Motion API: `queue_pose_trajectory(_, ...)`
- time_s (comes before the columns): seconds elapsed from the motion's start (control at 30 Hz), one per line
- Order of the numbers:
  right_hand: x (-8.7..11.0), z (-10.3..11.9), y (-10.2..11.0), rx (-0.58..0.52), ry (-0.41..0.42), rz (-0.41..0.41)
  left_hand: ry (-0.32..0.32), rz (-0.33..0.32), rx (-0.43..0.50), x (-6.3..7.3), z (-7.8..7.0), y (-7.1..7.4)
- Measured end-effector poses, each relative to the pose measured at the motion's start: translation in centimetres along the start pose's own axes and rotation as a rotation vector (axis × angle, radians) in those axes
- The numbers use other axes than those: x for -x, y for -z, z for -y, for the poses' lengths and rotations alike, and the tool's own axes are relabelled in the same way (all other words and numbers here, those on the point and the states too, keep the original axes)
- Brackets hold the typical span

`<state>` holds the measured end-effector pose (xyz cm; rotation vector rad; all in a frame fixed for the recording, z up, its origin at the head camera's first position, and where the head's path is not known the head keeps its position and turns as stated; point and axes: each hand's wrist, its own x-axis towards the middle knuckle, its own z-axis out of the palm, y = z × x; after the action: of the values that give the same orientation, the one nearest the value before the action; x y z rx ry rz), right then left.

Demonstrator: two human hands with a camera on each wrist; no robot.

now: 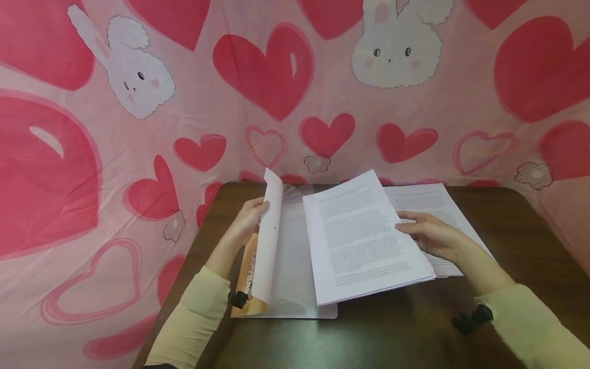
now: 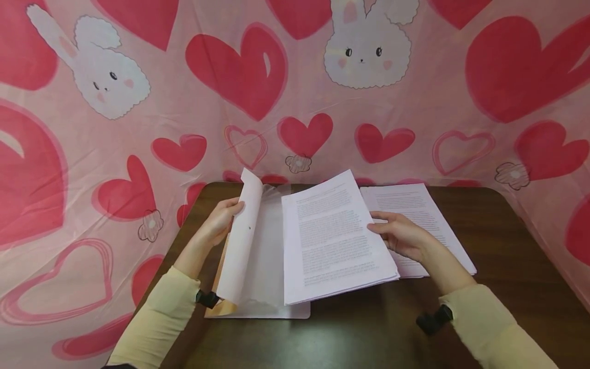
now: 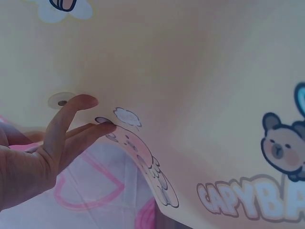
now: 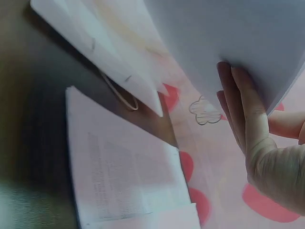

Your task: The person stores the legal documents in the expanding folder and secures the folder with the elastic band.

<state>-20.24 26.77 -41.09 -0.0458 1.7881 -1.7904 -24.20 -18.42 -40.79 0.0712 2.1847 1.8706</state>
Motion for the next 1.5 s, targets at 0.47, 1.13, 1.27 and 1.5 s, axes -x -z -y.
queue_pose_trajectory(0.47,-1.1,0.2,-2.1,-0.001,0.09,-0.024,0.023,-0.024,-0.017,0.2,-0.3,-0.3)
queue_pose_trajectory(1.13,-0.9,-0.8,-5.5,0.021,0.158,-0.063,0.014,-0.034,0.03,0.2,-0.3,-0.3)
queue_pose_trajectory(1.27,-1.0,-0.9,-5.6,0.036,0.162,-0.064,0.015,-0.042,0.023,0.3,-0.4,-0.3)
queue_pose_trajectory(1.5,-0.9,-0.8,-6.0,0.04,0.169,-0.042,0.021,-0.043,0.033,0.3,-0.6,-0.3)
